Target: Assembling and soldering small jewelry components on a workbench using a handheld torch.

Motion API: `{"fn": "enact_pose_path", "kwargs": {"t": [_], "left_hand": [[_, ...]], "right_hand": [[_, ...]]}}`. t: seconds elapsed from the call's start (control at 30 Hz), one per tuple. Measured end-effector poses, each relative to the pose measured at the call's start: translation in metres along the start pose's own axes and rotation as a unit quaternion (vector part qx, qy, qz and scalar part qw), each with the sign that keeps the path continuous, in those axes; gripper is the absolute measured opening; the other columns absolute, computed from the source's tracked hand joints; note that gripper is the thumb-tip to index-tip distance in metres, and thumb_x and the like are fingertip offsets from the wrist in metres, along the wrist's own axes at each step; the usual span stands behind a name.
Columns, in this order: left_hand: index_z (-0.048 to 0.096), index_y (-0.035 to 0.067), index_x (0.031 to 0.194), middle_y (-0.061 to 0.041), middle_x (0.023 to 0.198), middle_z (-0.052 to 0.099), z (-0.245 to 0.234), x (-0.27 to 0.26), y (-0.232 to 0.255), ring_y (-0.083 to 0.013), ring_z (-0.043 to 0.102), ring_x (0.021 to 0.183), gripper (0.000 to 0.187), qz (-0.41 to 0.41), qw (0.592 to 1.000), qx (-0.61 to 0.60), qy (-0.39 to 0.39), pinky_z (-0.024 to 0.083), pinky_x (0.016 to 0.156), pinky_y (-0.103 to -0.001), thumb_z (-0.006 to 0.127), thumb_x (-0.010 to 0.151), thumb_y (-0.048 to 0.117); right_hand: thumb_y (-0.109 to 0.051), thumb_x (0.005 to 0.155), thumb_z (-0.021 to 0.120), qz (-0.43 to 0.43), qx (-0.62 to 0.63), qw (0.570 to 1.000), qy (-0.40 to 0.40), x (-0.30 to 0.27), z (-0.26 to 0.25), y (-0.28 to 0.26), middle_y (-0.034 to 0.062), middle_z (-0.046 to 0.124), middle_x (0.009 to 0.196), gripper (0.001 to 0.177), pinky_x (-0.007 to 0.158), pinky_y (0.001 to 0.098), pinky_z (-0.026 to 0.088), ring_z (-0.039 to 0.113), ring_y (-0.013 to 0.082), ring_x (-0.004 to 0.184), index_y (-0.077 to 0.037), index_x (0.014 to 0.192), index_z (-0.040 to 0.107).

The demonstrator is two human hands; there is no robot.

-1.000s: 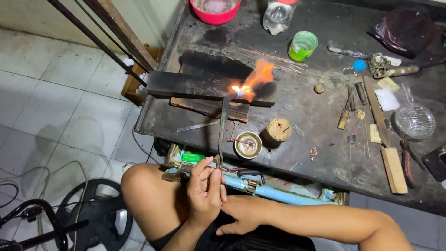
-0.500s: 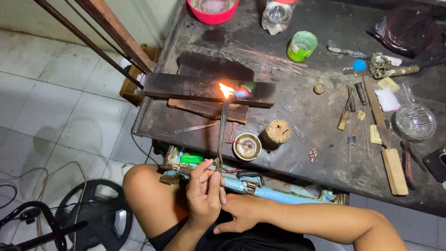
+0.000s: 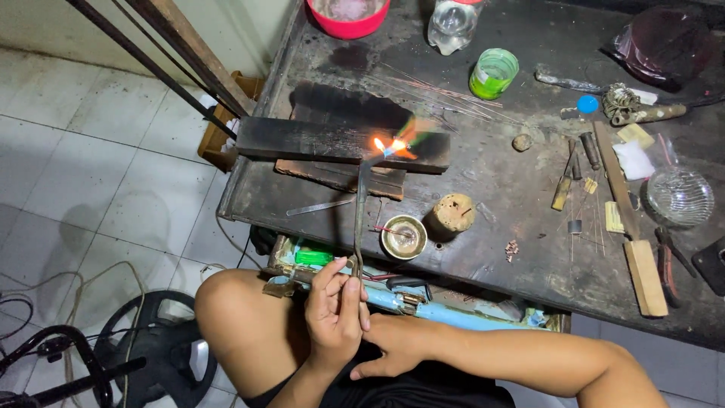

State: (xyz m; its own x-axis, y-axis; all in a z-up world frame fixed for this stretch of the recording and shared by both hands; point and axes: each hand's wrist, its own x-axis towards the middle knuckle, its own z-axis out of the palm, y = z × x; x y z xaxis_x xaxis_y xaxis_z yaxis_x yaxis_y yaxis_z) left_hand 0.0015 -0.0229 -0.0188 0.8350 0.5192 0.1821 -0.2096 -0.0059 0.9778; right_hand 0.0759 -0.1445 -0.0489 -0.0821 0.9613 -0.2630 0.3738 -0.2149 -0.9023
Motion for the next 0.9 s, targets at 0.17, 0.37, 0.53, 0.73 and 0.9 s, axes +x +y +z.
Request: {"fn": "enact_pose_path", "kwargs": {"t": [0.17,0.37,0.53,0.73,0.9], "left_hand": [[0.049,0.005,0.135,-0.014,0.080,0.061,0.0000,0.0000,-0.0004,-0.0104,0.050,0.037,0.031,0.006,1.000,0.009,0.003,0.046,0.036,-0.021,0.051,0.104,0.006],[0.051,0.004,0.137,-0.014,0.080,0.060,-0.0007,-0.0007,-0.0013,-0.0100,0.050,0.036,0.032,0.030,0.999,0.011,0.002,0.045,0.036,-0.020,0.050,0.105,0.004],[0.051,0.004,0.137,-0.014,0.080,0.060,-0.0008,-0.0023,-0.0033,-0.0103,0.050,0.037,0.032,0.022,1.000,0.014,0.003,0.044,0.037,-0.020,0.051,0.105,0.006],[0.050,0.004,0.135,-0.014,0.080,0.062,-0.0004,-0.0013,-0.0042,-0.0107,0.051,0.037,0.031,0.015,1.000,0.006,0.011,0.045,0.037,-0.020,0.051,0.104,0.006],[0.050,0.003,0.138,-0.015,0.081,0.060,-0.0014,-0.0014,-0.0063,-0.0102,0.049,0.038,0.033,0.035,0.999,0.005,0.002,0.047,0.038,-0.021,0.049,0.105,0.004]], "right_hand": [[-0.051,0.092,0.062,-0.023,0.000,1.000,0.010,0.0012,0.0017,0.0031,0.0264,0.061,0.125,0.065,0.093,0.0456,0.052,0.060,0.0404,0.109,-0.001,0.134,0.055],[-0.052,0.092,0.062,-0.012,-0.011,1.000,0.006,0.0017,0.0005,0.0002,0.0263,0.062,0.120,0.066,0.087,0.0468,0.053,0.062,0.0409,0.104,0.000,0.132,0.056],[-0.052,0.092,0.062,0.000,-0.016,1.000,-0.005,0.0011,-0.0006,-0.0014,0.0235,0.063,0.126,0.064,0.087,0.0477,0.054,0.062,0.0404,0.108,-0.002,0.132,0.057],[-0.052,0.091,0.062,0.014,-0.019,1.000,-0.011,0.0018,-0.0018,-0.0029,0.0225,0.064,0.122,0.064,0.084,0.0472,0.055,0.063,0.0390,0.104,-0.002,0.131,0.059],[-0.052,0.091,0.062,0.002,-0.021,1.000,-0.002,0.0019,0.0005,0.0010,0.0245,0.063,0.124,0.066,0.087,0.0478,0.053,0.062,0.0408,0.107,-0.002,0.132,0.057]]}}
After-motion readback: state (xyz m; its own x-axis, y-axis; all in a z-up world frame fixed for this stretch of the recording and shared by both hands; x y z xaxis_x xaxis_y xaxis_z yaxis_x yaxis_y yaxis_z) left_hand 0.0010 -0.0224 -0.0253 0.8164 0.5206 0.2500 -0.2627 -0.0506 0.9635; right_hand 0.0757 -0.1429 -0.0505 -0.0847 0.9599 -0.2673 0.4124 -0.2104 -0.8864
